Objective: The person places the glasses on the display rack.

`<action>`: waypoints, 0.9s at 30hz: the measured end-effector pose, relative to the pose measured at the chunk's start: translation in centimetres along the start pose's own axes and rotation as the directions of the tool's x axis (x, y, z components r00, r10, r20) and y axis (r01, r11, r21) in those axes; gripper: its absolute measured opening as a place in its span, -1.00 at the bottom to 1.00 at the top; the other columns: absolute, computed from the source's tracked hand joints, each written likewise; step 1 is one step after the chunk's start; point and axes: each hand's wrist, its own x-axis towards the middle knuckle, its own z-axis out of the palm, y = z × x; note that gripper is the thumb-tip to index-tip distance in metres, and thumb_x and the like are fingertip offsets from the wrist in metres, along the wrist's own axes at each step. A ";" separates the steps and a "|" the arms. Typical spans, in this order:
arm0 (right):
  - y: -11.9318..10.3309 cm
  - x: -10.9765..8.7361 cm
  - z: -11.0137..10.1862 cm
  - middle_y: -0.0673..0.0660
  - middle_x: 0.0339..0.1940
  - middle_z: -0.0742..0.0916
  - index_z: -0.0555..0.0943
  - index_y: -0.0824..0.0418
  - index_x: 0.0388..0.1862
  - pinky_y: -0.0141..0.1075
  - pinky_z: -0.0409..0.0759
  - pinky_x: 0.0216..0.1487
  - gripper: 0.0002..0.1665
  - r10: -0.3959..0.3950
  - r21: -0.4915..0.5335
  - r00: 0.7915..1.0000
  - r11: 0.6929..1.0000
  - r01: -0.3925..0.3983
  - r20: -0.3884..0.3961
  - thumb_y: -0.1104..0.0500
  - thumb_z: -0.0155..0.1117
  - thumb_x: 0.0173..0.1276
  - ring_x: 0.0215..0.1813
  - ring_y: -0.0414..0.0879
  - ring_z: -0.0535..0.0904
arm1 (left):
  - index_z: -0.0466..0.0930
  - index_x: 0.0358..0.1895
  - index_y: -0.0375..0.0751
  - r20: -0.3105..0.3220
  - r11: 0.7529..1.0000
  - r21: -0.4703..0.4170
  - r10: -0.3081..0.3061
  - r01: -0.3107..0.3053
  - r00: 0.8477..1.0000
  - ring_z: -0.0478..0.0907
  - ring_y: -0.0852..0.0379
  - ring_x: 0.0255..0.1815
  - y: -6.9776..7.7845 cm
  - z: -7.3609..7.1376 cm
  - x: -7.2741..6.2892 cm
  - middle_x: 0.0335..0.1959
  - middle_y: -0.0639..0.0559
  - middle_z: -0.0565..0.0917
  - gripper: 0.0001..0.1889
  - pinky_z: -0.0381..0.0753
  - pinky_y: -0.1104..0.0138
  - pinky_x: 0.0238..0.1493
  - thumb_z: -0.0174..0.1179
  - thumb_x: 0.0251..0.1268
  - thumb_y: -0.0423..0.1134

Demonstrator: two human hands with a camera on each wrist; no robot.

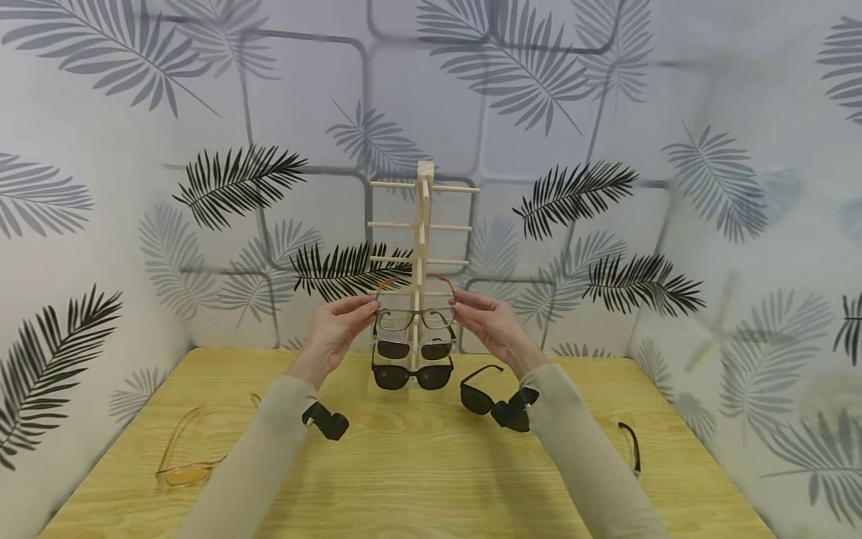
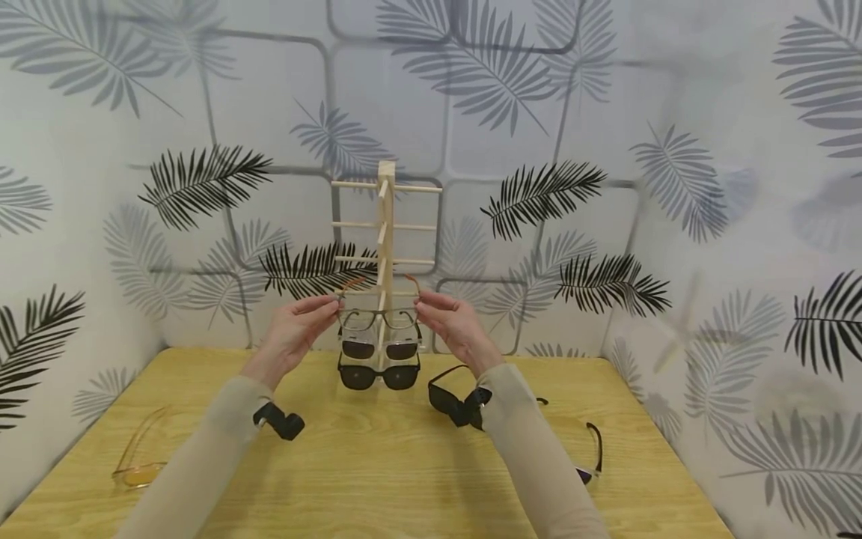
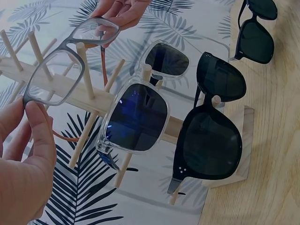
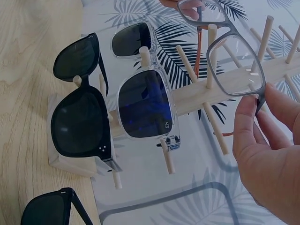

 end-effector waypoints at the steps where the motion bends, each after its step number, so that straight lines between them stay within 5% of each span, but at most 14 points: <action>1: 0.0 0.1 0.0 0.05 -0.03 0.74 0.36 0.37 0.41 -0.38 0.60 0.15 -0.43 0.002 0.004 1.000 1.000 -0.002 -0.004 0.41 0.14 0.43 0.00 -0.21 0.69 | 0.77 -0.21 -0.13 -0.003 1.000 -0.003 -0.003 0.003 1.000 0.72 0.16 -0.12 0.0 0.0 0.0 -0.16 0.01 0.76 -0.84 0.67 0.40 -0.01 0.27 0.27 -0.45; 10: 0.3 0.2 -0.1 0.28 0.32 0.55 0.36 0.37 0.41 -0.39 0.60 0.16 -0.43 0.002 -0.009 1.000 1.000 -0.002 -0.021 0.42 0.13 0.44 0.00 -0.22 0.68 | 0.77 -0.26 -0.09 -0.020 1.000 0.005 -0.024 0.025 0.999 0.72 0.10 -0.08 0.1 0.2 0.1 -0.20 0.01 0.77 -0.84 0.69 0.41 -0.06 0.27 0.27 -0.43; 14: 0.5 0.2 -0.2 0.25 0.25 0.62 0.38 0.38 0.39 -0.38 0.61 0.15 -0.44 -0.001 -0.008 0.999 1.000 0.000 -0.033 0.43 0.15 0.42 0.01 -0.19 0.69 | 0.73 -0.09 -0.21 -0.031 0.999 0.034 -0.025 0.026 0.999 0.73 0.13 -0.16 -0.2 0.2 0.3 -0.25 0.04 0.77 -0.82 0.70 0.40 -0.10 0.28 0.27 -0.41; 19: 0.7 0.3 -0.2 0.14 0.08 0.72 0.38 0.39 0.39 -0.38 0.62 0.12 -0.44 -0.002 -0.013 0.999 1.000 0.002 -0.036 0.43 0.16 0.41 0.06 -0.15 0.68 | 0.52 0.23 -0.37 -0.070 0.993 0.107 -0.043 0.050 0.997 0.69 0.20 -0.21 -0.7 0.1 0.5 -0.30 0.13 0.77 -0.56 0.68 0.46 -0.25 0.28 0.30 -0.34; 24: 0.8 0.4 -0.2 0.05 -0.07 0.76 0.37 0.42 0.39 -0.39 0.64 0.09 -0.44 -0.005 -0.010 1.000 1.000 0.004 -0.030 0.44 0.14 0.42 -0.03 -0.20 0.69 | 0.49 0.26 -0.39 -0.083 0.992 0.116 -0.041 0.051 0.996 0.68 0.21 -0.21 -1.0 -0.1 0.8 -0.29 0.13 0.77 -0.53 0.67 0.48 -0.24 0.27 0.31 -0.35; 27: 0.8 0.4 -0.3 0.14 0.05 0.73 0.37 0.42 0.39 -0.39 0.64 0.09 -0.44 -0.006 -0.016 0.999 1.000 0.005 -0.035 0.44 0.15 0.42 -0.05 -0.21 0.70 | 0.50 0.25 -0.39 -0.081 0.992 0.123 -0.032 0.042 0.996 0.68 0.21 -0.20 -1.0 0.0 0.8 -0.29 0.13 0.76 -0.56 0.68 0.45 -0.16 0.25 0.33 -0.35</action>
